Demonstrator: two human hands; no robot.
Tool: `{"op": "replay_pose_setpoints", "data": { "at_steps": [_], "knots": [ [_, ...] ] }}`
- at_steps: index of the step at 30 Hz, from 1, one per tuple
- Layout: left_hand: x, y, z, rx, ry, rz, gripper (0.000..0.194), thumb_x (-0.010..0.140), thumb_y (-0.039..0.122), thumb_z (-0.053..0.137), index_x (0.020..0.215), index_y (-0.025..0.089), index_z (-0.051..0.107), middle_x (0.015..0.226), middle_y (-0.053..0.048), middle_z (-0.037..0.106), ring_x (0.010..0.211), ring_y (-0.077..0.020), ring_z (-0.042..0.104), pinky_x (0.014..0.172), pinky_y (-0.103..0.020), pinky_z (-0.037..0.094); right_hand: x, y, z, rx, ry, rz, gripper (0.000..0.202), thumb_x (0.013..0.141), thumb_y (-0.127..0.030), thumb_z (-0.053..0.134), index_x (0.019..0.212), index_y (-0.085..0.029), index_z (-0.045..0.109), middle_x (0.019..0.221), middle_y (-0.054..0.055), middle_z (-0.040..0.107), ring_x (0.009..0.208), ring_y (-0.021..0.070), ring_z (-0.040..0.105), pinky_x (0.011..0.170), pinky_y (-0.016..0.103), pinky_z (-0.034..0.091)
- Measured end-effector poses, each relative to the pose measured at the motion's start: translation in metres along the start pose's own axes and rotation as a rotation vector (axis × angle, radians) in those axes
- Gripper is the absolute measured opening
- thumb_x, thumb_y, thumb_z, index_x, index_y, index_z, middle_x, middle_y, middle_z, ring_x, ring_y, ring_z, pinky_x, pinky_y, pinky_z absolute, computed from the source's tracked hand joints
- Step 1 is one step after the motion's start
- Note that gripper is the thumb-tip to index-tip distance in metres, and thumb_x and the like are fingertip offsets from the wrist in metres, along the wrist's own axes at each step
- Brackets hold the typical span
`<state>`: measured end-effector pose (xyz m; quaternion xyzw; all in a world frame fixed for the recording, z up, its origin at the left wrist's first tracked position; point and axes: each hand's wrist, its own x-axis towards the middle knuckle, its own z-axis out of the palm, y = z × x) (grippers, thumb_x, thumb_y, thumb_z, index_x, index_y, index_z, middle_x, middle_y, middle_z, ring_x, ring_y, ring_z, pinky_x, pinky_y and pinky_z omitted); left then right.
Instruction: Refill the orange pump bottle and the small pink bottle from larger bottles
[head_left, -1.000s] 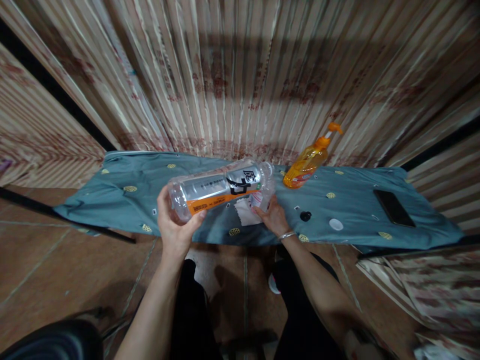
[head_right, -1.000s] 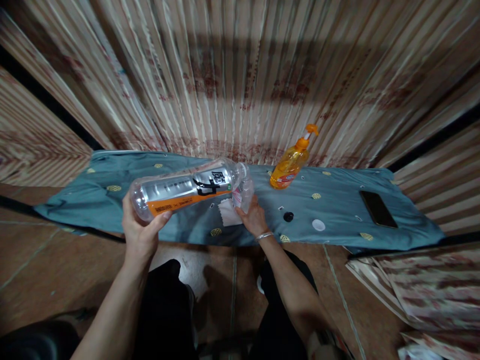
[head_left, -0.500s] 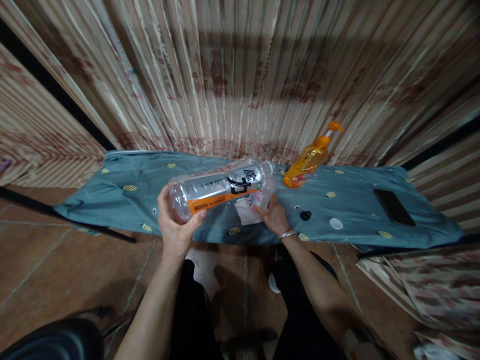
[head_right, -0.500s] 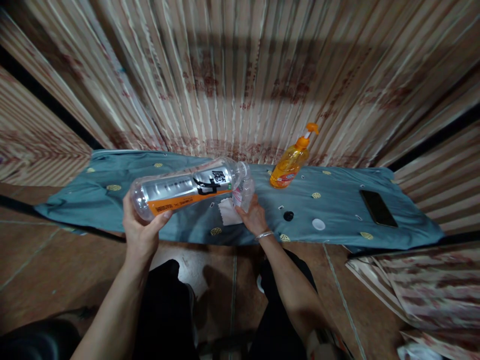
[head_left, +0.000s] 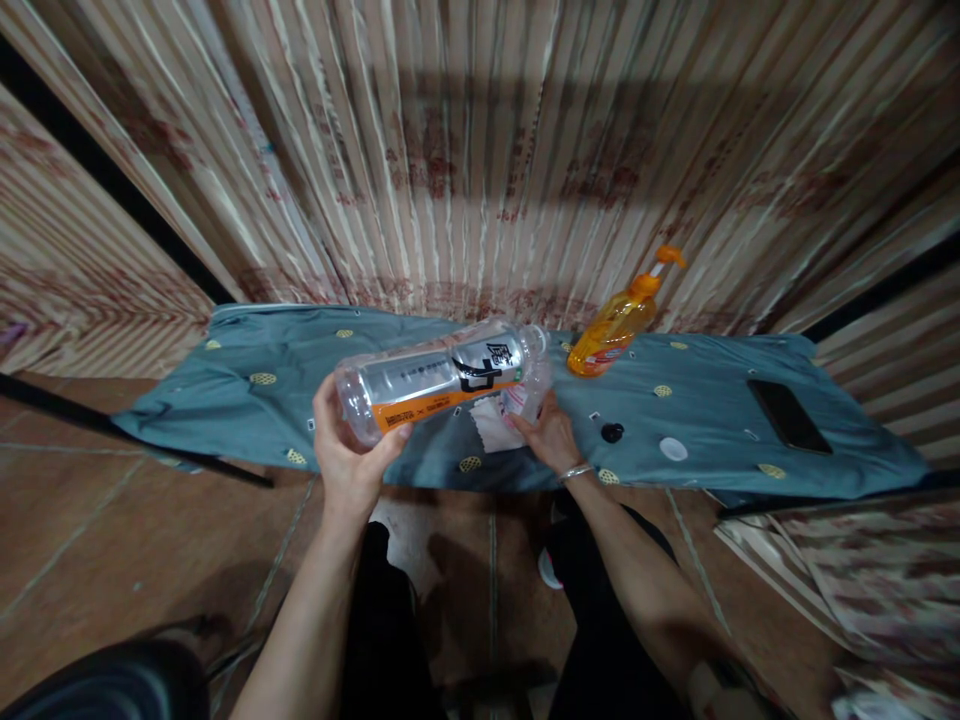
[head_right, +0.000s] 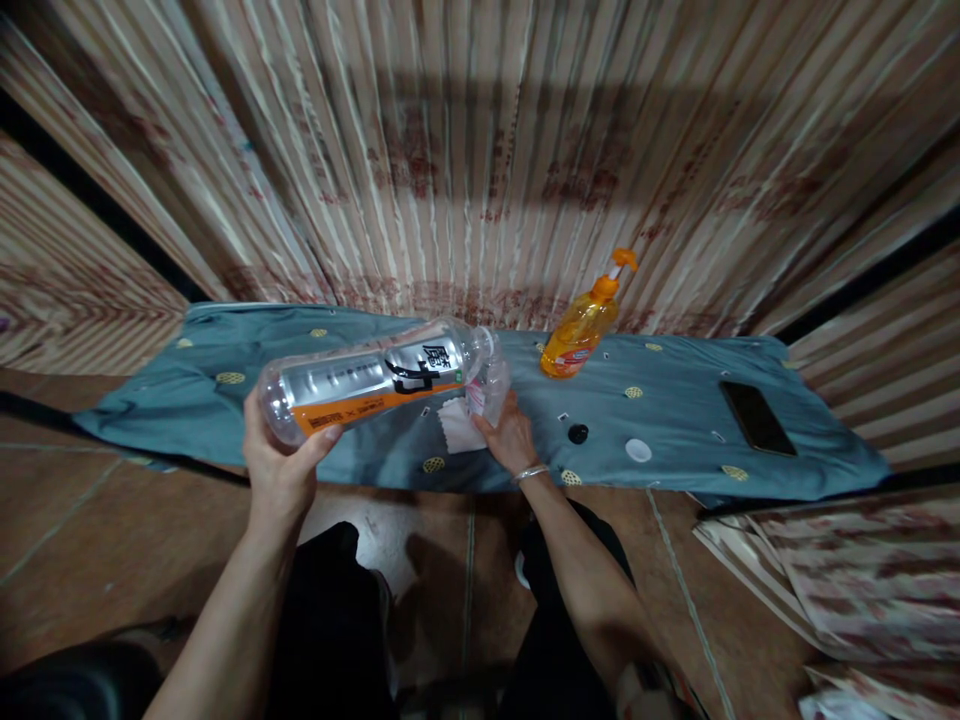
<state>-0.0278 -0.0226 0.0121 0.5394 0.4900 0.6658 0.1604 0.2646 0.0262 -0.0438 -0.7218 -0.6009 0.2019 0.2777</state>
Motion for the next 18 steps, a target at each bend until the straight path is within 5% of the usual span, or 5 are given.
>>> {"op": "replay_pose_setpoints", "data": {
  "at_steps": [5,18],
  "knots": [
    [-0.001,-0.001,0.000,0.022,-0.005,0.007,0.105,0.073,0.083,0.095,0.153,0.024,0.061,0.150,-0.015,0.071,0.140,-0.0378,0.074,0.118,-0.051,0.064,-0.003,-0.001,-0.004,0.007,-0.007,-0.010,0.043,0.091,-0.040,0.081,0.121,-0.022,0.056,0.108,0.014,0.084,0.105,0.0378,0.084,0.092,0.042,0.064],
    [0.001,0.008,-0.007,0.010,0.025,-0.032,0.106,0.063,0.075,0.104,0.147,0.023,0.066,0.143,-0.014,0.073,0.131,-0.0356,0.077,0.111,-0.048,0.067,-0.003,0.001,0.006,0.014,-0.025,-0.058,0.047,0.095,-0.039,0.078,0.134,-0.019,0.061,0.115,0.016,0.086,0.109,0.0362,0.085,0.099,0.048,0.067]
  ]
}}
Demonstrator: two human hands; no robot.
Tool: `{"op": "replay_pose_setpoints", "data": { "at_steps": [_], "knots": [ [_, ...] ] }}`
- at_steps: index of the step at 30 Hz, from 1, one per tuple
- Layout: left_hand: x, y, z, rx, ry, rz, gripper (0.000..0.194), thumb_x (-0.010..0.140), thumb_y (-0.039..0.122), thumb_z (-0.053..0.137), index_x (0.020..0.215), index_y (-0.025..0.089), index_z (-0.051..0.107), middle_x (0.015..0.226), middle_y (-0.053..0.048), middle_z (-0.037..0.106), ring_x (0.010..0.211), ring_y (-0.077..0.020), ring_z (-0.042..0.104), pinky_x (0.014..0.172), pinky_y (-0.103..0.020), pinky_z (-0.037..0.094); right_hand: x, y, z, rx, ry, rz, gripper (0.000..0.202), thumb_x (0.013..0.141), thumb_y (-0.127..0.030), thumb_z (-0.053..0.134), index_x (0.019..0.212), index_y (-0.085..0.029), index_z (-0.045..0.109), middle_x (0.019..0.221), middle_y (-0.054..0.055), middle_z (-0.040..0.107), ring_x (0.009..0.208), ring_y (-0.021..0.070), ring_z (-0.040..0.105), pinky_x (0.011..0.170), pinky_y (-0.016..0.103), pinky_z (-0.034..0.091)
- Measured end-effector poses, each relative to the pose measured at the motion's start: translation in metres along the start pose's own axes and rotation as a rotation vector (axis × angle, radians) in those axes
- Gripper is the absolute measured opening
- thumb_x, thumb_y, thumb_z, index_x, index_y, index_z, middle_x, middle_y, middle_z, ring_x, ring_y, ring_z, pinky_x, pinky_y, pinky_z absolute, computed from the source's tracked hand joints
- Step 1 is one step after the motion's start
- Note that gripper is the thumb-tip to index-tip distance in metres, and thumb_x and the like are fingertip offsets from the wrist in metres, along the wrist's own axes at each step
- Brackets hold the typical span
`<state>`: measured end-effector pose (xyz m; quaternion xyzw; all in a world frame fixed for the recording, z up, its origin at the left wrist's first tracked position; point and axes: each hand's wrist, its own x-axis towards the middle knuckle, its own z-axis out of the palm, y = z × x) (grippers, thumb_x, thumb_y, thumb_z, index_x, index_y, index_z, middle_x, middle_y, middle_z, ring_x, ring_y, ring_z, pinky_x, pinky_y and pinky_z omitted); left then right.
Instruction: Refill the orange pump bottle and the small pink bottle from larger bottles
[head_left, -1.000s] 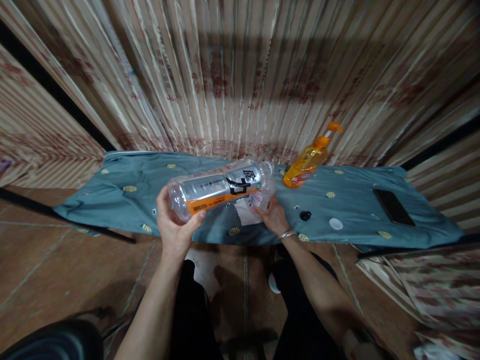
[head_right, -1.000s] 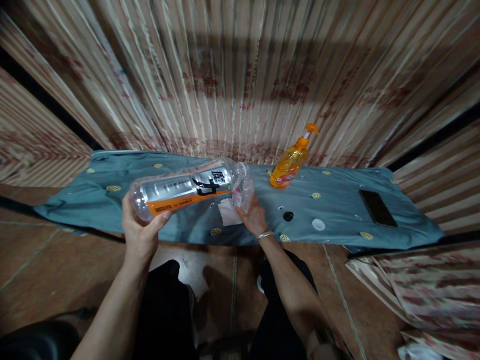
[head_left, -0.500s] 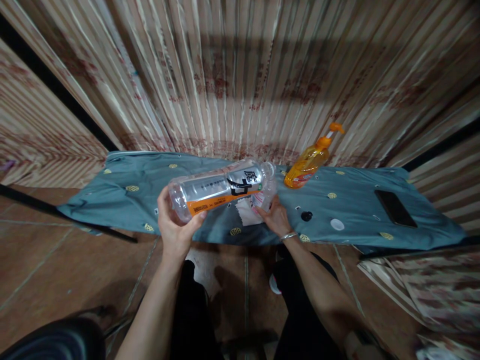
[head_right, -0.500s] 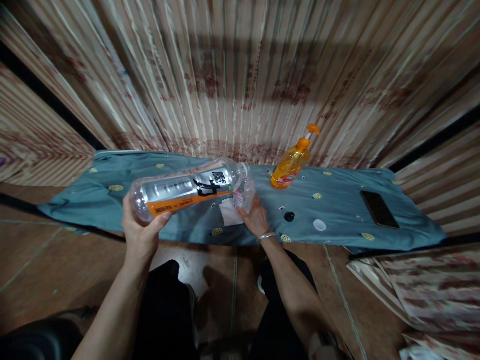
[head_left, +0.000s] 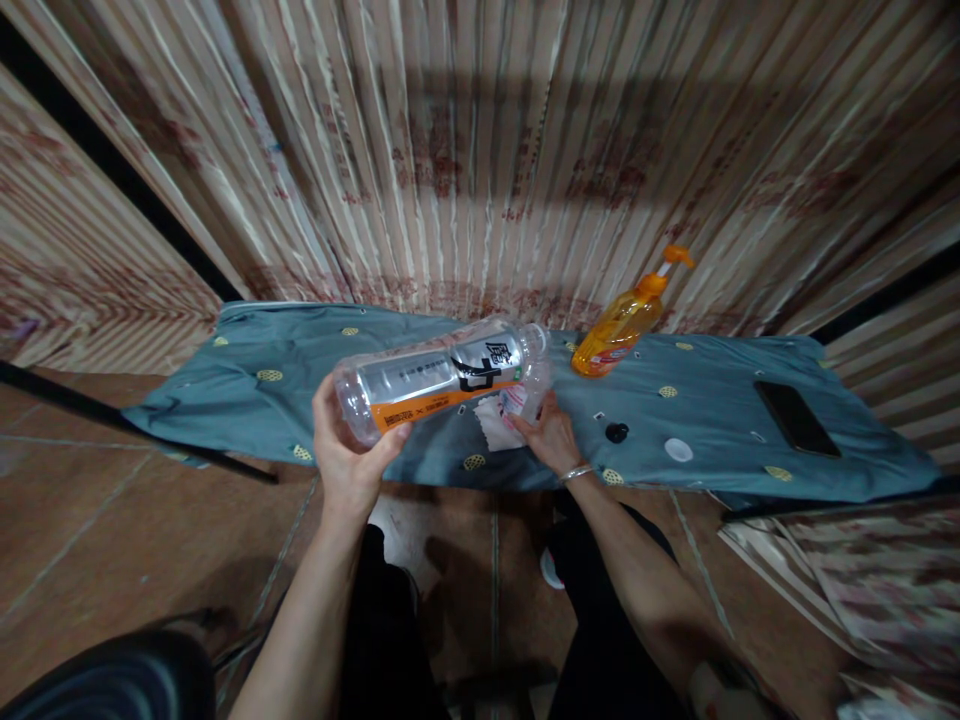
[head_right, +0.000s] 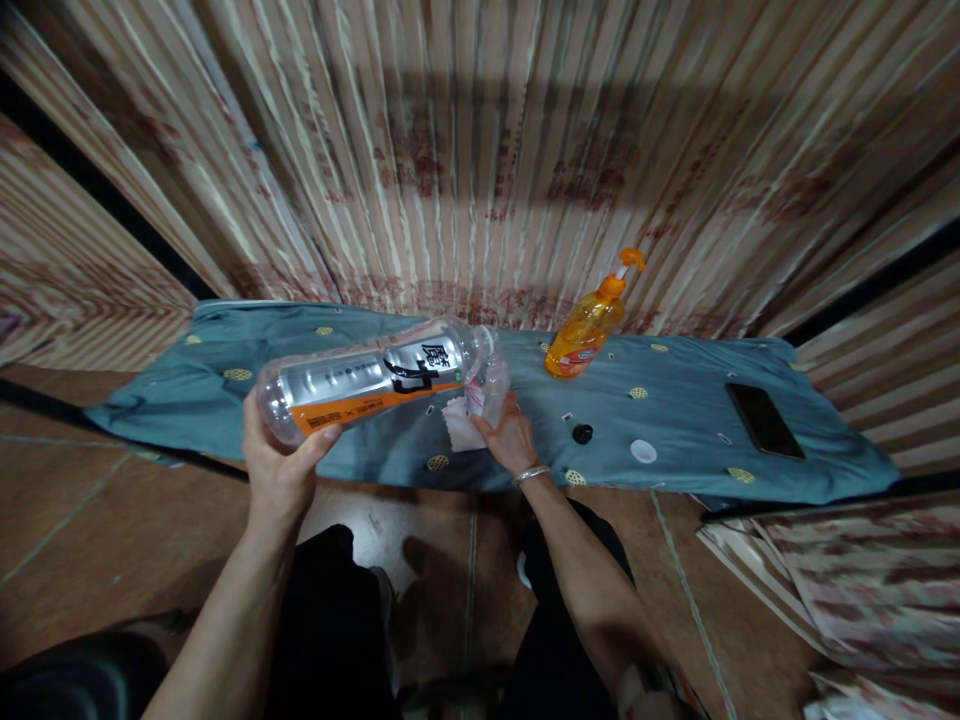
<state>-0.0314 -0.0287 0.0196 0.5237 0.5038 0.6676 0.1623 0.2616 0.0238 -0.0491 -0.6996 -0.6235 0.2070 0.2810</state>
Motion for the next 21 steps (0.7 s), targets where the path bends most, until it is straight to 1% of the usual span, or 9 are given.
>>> {"op": "replay_pose_setpoints", "data": {
  "at_steps": [6,10,12,18,21],
  "knots": [
    [0.0001,0.0002,-0.0022,-0.012,-0.016,0.000,0.104,0.066,0.076,0.103,0.147,0.021,0.066,0.145,-0.016,0.074,0.132,-0.0367,0.077,0.110,-0.048,0.068,-0.0018,-0.0003,0.0035,-0.006,0.009,0.002,0.049,0.096,-0.036,0.078,0.137,-0.015,0.061,0.120,0.020,0.086,0.118,0.0409,0.085,0.104,0.053,0.068],
    [-0.0002,0.0001,-0.0023,-0.012,-0.021,-0.014,0.104,0.065,0.074,0.104,0.147,0.023,0.065,0.146,-0.015,0.074,0.135,-0.0373,0.076,0.113,-0.049,0.067,-0.0010,0.0031,0.0064,-0.005,0.024,-0.011,0.049,0.095,-0.038,0.079,0.137,-0.016,0.063,0.118,0.018,0.086,0.116,0.0398,0.085,0.101,0.051,0.069],
    [-0.0005,-0.0006,-0.0024,-0.014,-0.022,-0.017,0.105,0.064,0.073,0.105,0.148,0.023,0.065,0.146,-0.015,0.074,0.137,-0.0378,0.076,0.115,-0.050,0.066,-0.0004,0.0051,0.0079,-0.011,0.025,-0.014,0.050,0.095,-0.040,0.078,0.137,-0.016,0.063,0.118,0.018,0.086,0.114,0.0390,0.085,0.101,0.050,0.069],
    [-0.0004,-0.0030,-0.0038,0.019,-0.003,-0.002,0.102,0.069,0.079,0.099,0.147,0.022,0.067,0.143,-0.015,0.074,0.130,-0.0356,0.077,0.110,-0.047,0.067,-0.0007,0.0043,0.0090,-0.050,0.026,-0.011,0.052,0.096,-0.039,0.079,0.138,-0.013,0.063,0.120,0.019,0.086,0.115,0.0383,0.086,0.102,0.050,0.069],
    [0.0000,-0.0017,-0.0040,0.013,-0.002,-0.002,0.101,0.068,0.079,0.099,0.146,0.023,0.068,0.142,-0.014,0.075,0.128,-0.0348,0.078,0.109,-0.047,0.068,-0.0015,0.0019,0.0078,-0.043,0.025,-0.007,0.052,0.097,-0.037,0.079,0.140,-0.013,0.062,0.119,0.019,0.086,0.116,0.0390,0.086,0.102,0.051,0.068]
  ]
}}
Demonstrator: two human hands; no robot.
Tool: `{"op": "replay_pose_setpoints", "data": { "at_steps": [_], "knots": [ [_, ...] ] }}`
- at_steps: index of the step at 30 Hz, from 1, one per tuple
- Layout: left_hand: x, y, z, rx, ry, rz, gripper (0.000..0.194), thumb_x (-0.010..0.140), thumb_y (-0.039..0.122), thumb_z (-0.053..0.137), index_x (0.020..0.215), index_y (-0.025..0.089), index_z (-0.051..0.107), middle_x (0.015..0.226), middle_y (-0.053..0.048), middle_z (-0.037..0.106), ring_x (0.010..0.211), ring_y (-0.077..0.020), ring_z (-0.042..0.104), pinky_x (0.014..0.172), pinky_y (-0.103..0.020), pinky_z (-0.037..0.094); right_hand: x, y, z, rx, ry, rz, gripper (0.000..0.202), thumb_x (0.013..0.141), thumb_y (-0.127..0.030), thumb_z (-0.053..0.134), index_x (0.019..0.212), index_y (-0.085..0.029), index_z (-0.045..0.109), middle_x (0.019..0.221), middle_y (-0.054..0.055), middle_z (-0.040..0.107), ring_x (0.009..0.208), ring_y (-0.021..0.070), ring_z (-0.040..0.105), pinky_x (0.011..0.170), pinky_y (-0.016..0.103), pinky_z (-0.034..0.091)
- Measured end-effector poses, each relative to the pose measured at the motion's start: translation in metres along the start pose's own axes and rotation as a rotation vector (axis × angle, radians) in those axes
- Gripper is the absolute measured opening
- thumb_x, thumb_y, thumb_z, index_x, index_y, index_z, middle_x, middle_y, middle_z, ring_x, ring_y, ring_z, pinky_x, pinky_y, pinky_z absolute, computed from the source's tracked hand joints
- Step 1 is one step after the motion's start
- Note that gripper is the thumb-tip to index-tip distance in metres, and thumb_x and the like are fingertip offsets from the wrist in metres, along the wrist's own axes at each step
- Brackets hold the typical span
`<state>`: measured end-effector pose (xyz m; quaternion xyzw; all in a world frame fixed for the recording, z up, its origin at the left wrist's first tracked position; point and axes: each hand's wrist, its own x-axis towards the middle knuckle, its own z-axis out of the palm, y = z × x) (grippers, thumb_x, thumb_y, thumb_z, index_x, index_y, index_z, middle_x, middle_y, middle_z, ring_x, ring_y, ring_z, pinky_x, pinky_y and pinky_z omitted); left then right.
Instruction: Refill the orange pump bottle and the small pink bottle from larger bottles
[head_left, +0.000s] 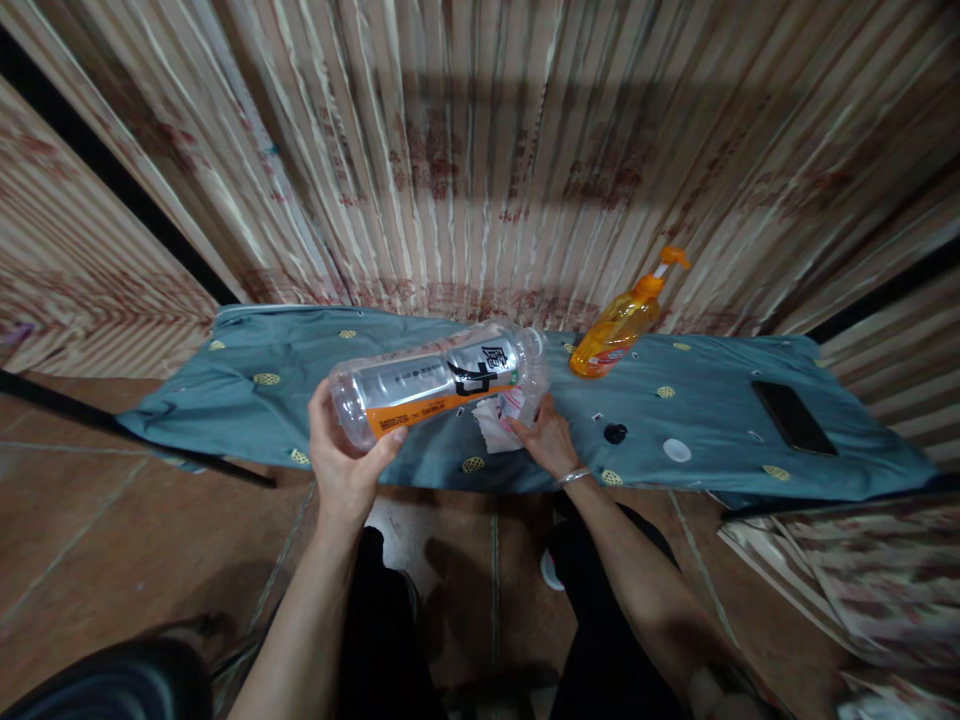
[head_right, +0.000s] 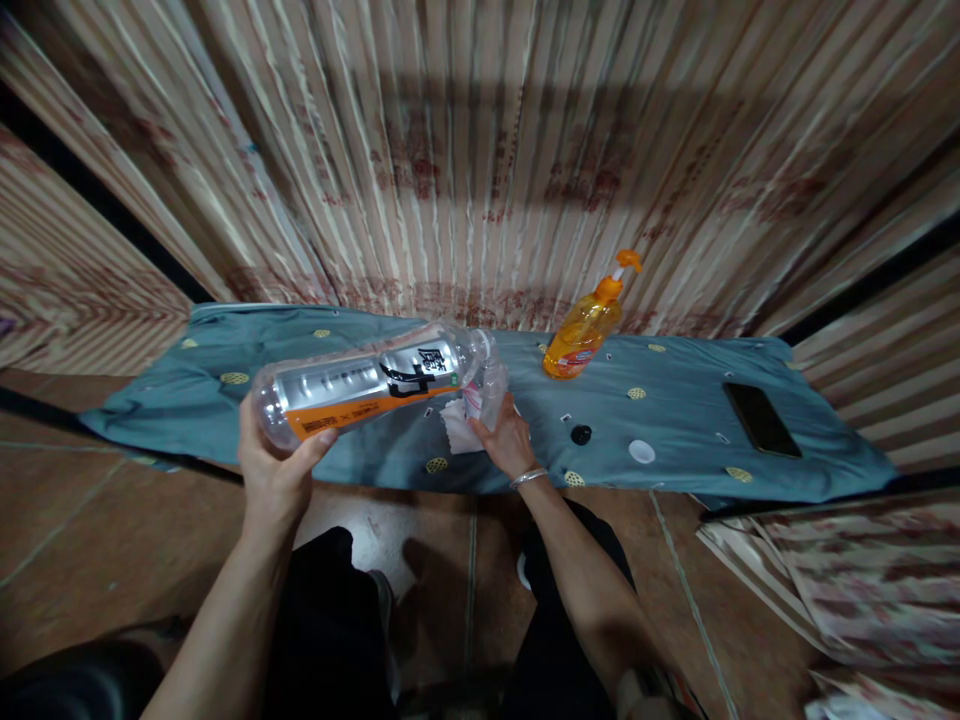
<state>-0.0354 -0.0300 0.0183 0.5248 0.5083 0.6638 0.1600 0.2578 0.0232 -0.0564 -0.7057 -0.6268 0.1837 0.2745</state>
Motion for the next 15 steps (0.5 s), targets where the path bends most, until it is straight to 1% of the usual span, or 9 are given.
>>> {"op": "replay_pose_setpoints", "data": {
  "at_steps": [3,7,11,15],
  "knots": [
    [-0.0001,0.0012,0.0006,-0.006,0.006,-0.008,0.101,0.068,0.078,0.100,0.146,0.023,0.069,0.141,-0.014,0.075,0.130,-0.0357,0.077,0.110,-0.048,0.067,-0.0003,-0.0007,-0.0013,0.017,-0.003,-0.006,0.051,0.097,-0.036,0.079,0.140,-0.015,0.061,0.118,0.017,0.086,0.116,0.0401,0.086,0.102,0.053,0.069],
    [-0.0008,-0.0008,0.0019,-0.006,0.015,0.008,0.102,0.069,0.079,0.098,0.148,0.022,0.068,0.143,-0.015,0.075,0.132,-0.0362,0.077,0.112,-0.049,0.067,0.0000,-0.0001,-0.0025,0.016,-0.014,-0.002,0.052,0.097,-0.038,0.079,0.139,-0.014,0.061,0.117,0.019,0.085,0.116,0.0423,0.086,0.102,0.055,0.069],
    [-0.0011,-0.0034,0.0024,-0.002,0.011,0.011,0.102,0.070,0.079,0.098,0.149,0.023,0.067,0.144,-0.015,0.074,0.131,-0.0354,0.077,0.111,-0.048,0.067,-0.0002,-0.0007,-0.0034,0.028,-0.008,-0.024,0.050,0.095,-0.037,0.078,0.138,-0.018,0.061,0.114,0.016,0.085,0.113,0.0414,0.086,0.098,0.054,0.070],
    [-0.0008,-0.0027,0.0014,0.005,-0.004,0.013,0.100,0.073,0.078,0.097,0.150,0.023,0.065,0.144,-0.015,0.074,0.131,-0.0354,0.077,0.110,-0.047,0.067,-0.0010,-0.0038,-0.0042,0.034,-0.013,-0.004,0.050,0.095,-0.036,0.077,0.138,-0.017,0.061,0.114,0.017,0.085,0.112,0.0412,0.086,0.100,0.055,0.069]
  ]
}}
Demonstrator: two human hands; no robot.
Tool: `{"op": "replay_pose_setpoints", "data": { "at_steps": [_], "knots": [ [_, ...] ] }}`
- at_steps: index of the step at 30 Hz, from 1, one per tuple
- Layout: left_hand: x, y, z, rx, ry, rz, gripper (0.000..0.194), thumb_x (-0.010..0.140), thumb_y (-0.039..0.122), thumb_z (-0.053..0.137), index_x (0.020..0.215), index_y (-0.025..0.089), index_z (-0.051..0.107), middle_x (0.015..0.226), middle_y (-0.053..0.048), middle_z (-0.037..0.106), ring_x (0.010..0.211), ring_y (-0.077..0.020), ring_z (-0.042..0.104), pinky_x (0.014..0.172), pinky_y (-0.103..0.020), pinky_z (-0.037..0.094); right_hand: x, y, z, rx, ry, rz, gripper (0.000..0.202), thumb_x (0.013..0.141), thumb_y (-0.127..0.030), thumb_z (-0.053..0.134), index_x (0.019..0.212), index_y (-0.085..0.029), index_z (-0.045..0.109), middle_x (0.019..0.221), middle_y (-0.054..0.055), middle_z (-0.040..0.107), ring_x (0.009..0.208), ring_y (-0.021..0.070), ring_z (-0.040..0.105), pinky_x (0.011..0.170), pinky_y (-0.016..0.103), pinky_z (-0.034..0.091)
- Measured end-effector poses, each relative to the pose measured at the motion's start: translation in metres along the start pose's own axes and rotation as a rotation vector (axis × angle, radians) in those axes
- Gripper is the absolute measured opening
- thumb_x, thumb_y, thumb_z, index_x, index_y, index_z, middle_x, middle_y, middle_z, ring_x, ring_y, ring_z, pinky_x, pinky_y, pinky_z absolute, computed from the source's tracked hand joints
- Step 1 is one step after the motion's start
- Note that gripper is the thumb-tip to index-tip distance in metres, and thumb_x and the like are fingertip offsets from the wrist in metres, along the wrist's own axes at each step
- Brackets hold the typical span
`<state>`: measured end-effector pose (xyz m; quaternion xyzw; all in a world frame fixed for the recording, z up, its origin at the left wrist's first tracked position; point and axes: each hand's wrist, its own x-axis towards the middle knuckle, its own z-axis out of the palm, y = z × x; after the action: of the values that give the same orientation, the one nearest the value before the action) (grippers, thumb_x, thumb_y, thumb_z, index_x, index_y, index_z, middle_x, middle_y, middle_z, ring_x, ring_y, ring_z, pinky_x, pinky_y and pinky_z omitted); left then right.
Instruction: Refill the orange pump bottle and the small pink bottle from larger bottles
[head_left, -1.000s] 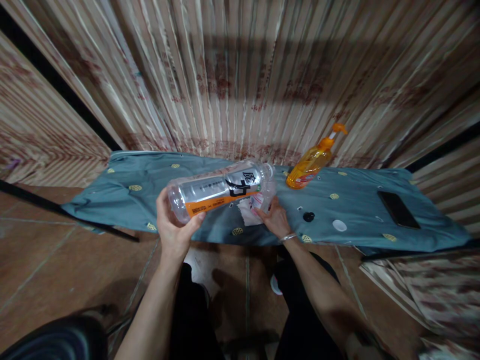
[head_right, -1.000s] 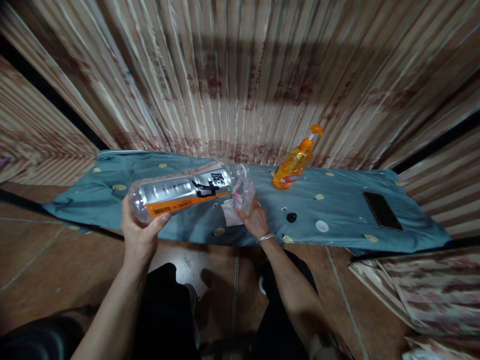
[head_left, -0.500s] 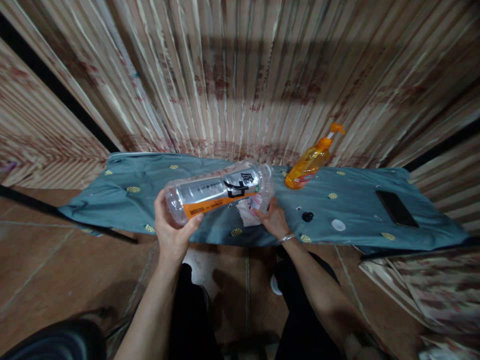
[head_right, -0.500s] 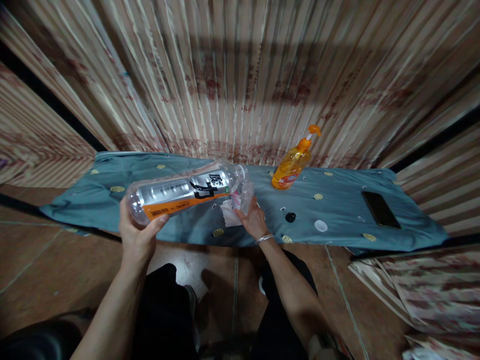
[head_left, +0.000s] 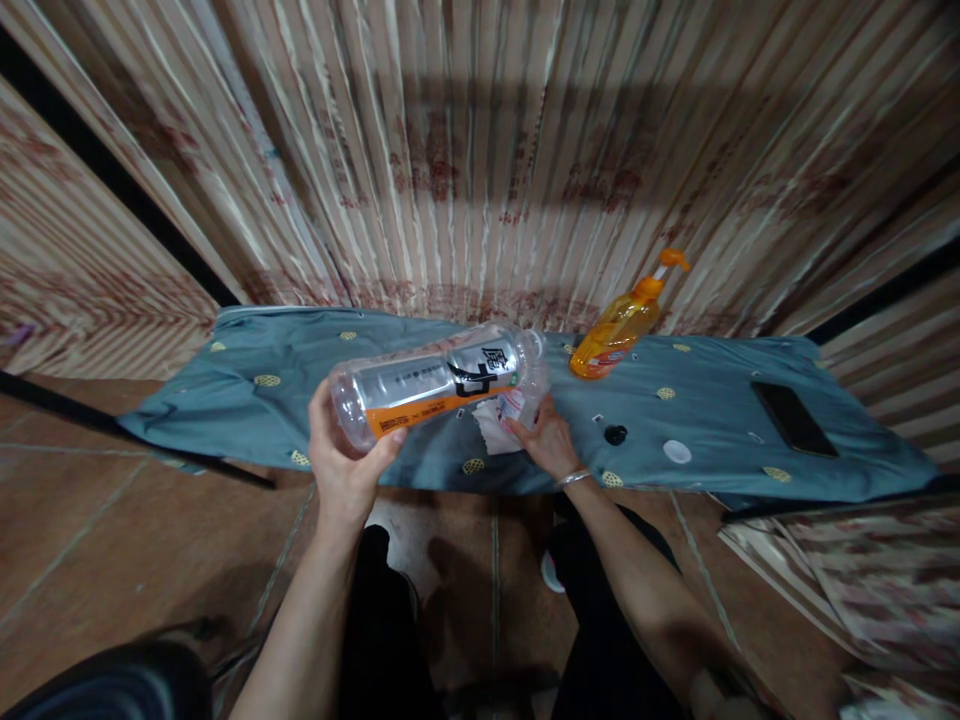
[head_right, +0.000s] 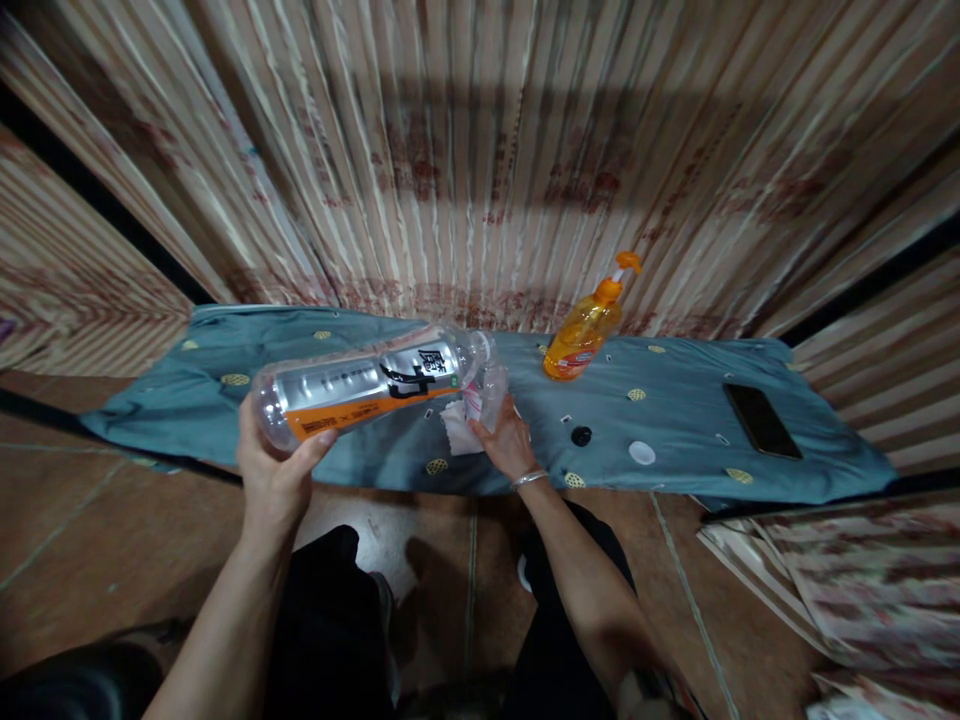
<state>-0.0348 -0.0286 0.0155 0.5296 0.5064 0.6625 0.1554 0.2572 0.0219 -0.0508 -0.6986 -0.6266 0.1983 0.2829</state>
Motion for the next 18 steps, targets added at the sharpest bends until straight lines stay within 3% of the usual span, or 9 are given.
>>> {"op": "replay_pose_setpoints", "data": {
  "at_steps": [18],
  "knots": [
    [0.0013,0.0013,0.0004,-0.024,0.031,-0.017,0.103,0.066,0.080,0.100,0.147,0.023,0.070,0.144,-0.015,0.075,0.131,-0.0357,0.077,0.112,-0.047,0.066,-0.0007,-0.0022,-0.0019,0.030,-0.023,0.025,0.052,0.096,-0.032,0.077,0.142,-0.015,0.060,0.126,0.019,0.085,0.122,0.0405,0.085,0.108,0.055,0.066]
  ]
}}
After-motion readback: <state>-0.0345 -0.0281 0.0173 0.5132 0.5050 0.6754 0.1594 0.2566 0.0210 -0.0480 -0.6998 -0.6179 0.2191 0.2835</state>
